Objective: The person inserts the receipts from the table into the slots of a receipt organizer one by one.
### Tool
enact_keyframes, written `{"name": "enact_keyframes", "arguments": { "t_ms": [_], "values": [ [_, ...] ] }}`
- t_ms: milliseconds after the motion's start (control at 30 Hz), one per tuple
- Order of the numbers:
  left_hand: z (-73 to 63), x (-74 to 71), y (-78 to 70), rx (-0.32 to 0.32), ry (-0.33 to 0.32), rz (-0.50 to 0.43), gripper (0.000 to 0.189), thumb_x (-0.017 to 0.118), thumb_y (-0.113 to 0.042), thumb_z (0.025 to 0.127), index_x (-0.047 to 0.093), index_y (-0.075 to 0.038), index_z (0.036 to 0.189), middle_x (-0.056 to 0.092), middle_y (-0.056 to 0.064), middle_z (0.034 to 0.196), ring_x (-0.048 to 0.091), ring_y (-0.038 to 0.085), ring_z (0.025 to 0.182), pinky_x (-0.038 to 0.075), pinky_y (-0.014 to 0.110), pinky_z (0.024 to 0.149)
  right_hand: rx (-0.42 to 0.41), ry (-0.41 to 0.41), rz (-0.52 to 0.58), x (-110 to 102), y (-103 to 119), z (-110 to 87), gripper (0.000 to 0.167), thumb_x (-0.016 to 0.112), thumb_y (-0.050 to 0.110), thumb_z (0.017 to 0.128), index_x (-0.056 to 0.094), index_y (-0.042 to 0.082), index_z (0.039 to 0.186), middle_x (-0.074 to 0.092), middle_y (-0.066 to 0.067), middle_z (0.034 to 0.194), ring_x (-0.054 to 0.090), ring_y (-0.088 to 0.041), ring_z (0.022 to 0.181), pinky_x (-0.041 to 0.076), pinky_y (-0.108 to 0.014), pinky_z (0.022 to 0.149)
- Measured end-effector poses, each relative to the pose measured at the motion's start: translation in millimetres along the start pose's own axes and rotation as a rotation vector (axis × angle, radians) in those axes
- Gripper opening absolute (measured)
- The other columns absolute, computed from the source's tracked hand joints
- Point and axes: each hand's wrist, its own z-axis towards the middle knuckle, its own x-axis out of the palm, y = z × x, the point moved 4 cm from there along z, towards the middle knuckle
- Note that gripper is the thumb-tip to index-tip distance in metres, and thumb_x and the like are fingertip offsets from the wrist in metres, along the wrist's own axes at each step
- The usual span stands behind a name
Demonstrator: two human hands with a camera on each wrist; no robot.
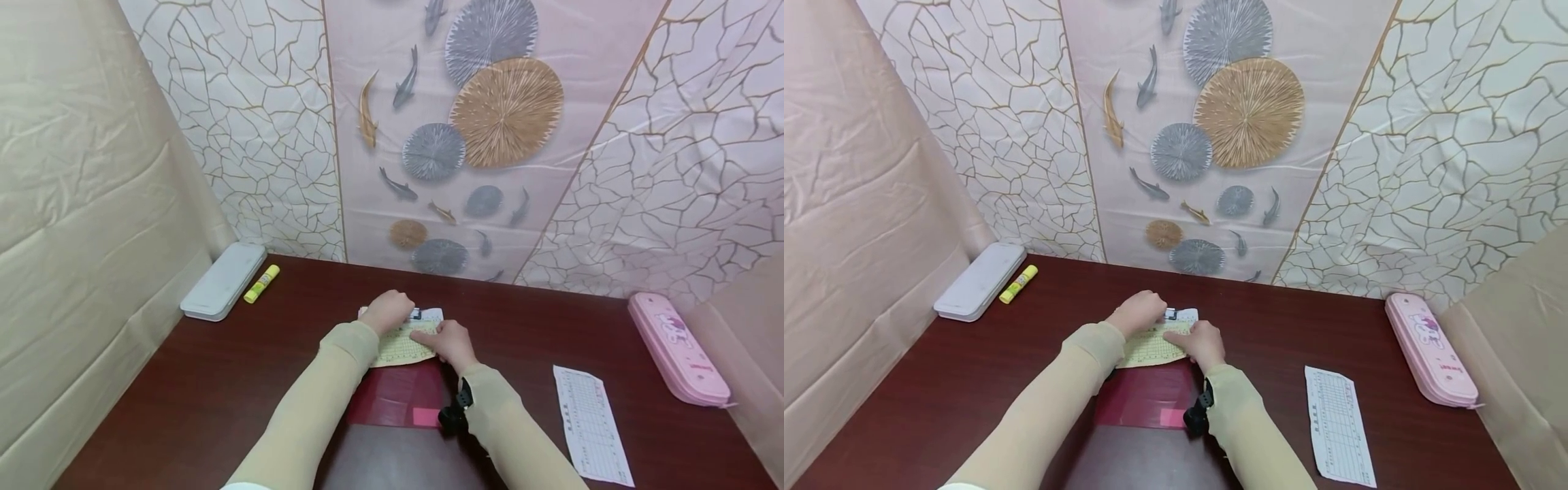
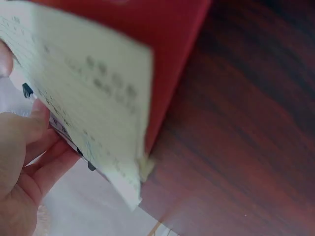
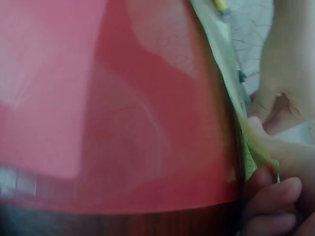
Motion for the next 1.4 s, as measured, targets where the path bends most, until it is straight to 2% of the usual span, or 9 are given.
{"name": "enact_keyframes", "arguments": {
  "t_ms": [167, 267, 367, 600, 833, 933, 1167, 1300, 1400],
  "values": [
    [-1.1, -0.9, -5.7, 0.050, -0.004, 0.141, 0.017, 0.058, -0.009, 0.093, 0.072, -0.019, 0.092, 0.071, -0.004, 0.088, 0.065, 0.011, 0.081, 0.051, 0.026, 0.082, -0.019, -0.051, -0.105, 0, 5, -1.7, 0.047, 0.074, 0.046, 0.075, 0.047, 0.011, 0.061, 0.047, -0.003, 0.052, 0.047, -0.016, 0.044, 0.037, -0.027, 0.042],
    [-0.7, -0.4, -6.0, 0.058, -0.009, 0.146, 0.017, 0.059, -0.009, 0.092, 0.072, -0.020, 0.091, 0.071, -0.005, 0.088, 0.065, 0.010, 0.081, 0.050, 0.026, 0.082, -0.017, -0.077, -0.140, 0, 7, -2.1, 0.047, 0.072, 0.052, 0.074, 0.059, 0.007, 0.074, 0.058, -0.006, 0.064, 0.053, -0.018, 0.054, 0.041, -0.029, 0.048],
    [0.1, 2.4, -6.2, 0.063, -0.008, 0.130, 0.017, 0.059, -0.010, 0.091, 0.073, -0.021, 0.090, 0.071, -0.006, 0.088, 0.065, 0.010, 0.080, 0.050, 0.026, 0.083, -0.014, -0.095, -0.170, 0, 7, -1.7, 0.054, 0.071, 0.057, 0.072, 0.064, 0.005, 0.083, 0.062, -0.006, 0.072, 0.055, -0.019, 0.062, 0.043, -0.031, 0.053],
    [-1.3, 3.8, -5.8, 0.058, 0.004, 0.096, 0.013, 0.062, -0.014, 0.091, 0.073, -0.020, 0.088, 0.071, -0.005, 0.086, 0.064, 0.010, 0.079, 0.050, 0.027, 0.084, 0.051, -0.084, -0.160, 3, 9, 2.7, 0.052, 0.069, 0.060, 0.073, 0.061, 0.008, 0.068, 0.055, -0.004, 0.049, 0.051, -0.015, 0.042, 0.039, -0.028, 0.042],
    [-2.1, 0.7, -6.4, 0.053, 0.012, 0.119, 0.015, 0.061, -0.012, 0.091, 0.073, -0.020, 0.090, 0.071, -0.004, 0.088, 0.065, 0.010, 0.080, 0.049, 0.027, 0.085, 0.110, -0.069, -0.161, 3, 11, 6.8, 0.054, 0.066, 0.061, 0.075, 0.062, 0.008, 0.066, 0.054, -0.004, 0.044, 0.052, -0.013, 0.039, 0.041, -0.028, 0.044],
    [-1.2, -0.1, -5.6, 0.046, 0.013, 0.090, 0.014, 0.061, -0.012, 0.091, 0.073, -0.019, 0.089, 0.071, -0.004, 0.086, 0.064, 0.011, 0.079, 0.050, 0.027, 0.083, 0.115, -0.065, -0.170, 3, 10, 7.3, 0.057, 0.065, 0.065, 0.073, 0.062, 0.009, 0.067, 0.055, -0.004, 0.046, 0.053, -0.014, 0.040, 0.041, -0.028, 0.045],
    [2.6, -1.3, 0.4, 0.005, -0.015, -0.055, 0.014, 0.063, -0.011, 0.089, 0.071, -0.017, 0.079, 0.069, -0.002, 0.078, 0.063, 0.012, 0.071, 0.052, 0.025, 0.073, 0.099, -0.086, -0.206, 3, 13, 3.0, 0.067, 0.063, 0.077, 0.064, 0.062, 0.011, 0.071, 0.058, -0.003, 0.052, 0.054, -0.015, 0.046, 0.040, -0.029, 0.044],
    [2.5, -1.5, 2.3, 0.002, 0.005, -0.074, 0.016, 0.061, -0.011, 0.091, 0.070, -0.018, 0.081, 0.068, -0.002, 0.078, 0.062, 0.010, 0.069, 0.051, 0.024, 0.070, 0.082, -0.099, -0.268, 4, 16, 2.4, 0.067, 0.061, 0.076, 0.067, 0.065, 0.009, 0.074, 0.060, -0.005, 0.058, 0.056, -0.017, 0.051, 0.041, -0.030, 0.045],
    [2.2, -1.0, 2.5, 0.000, 0.015, -0.087, 0.017, 0.061, -0.011, 0.092, 0.071, -0.018, 0.080, 0.067, -0.002, 0.075, 0.060, 0.009, 0.066, 0.051, 0.024, 0.068, 0.078, -0.108, -0.318, 5, 17, 3.7, 0.072, 0.058, 0.076, 0.069, 0.069, 0.007, 0.083, 0.065, -0.008, 0.069, 0.060, -0.020, 0.060, 0.046, -0.033, 0.049]
  ]
}}
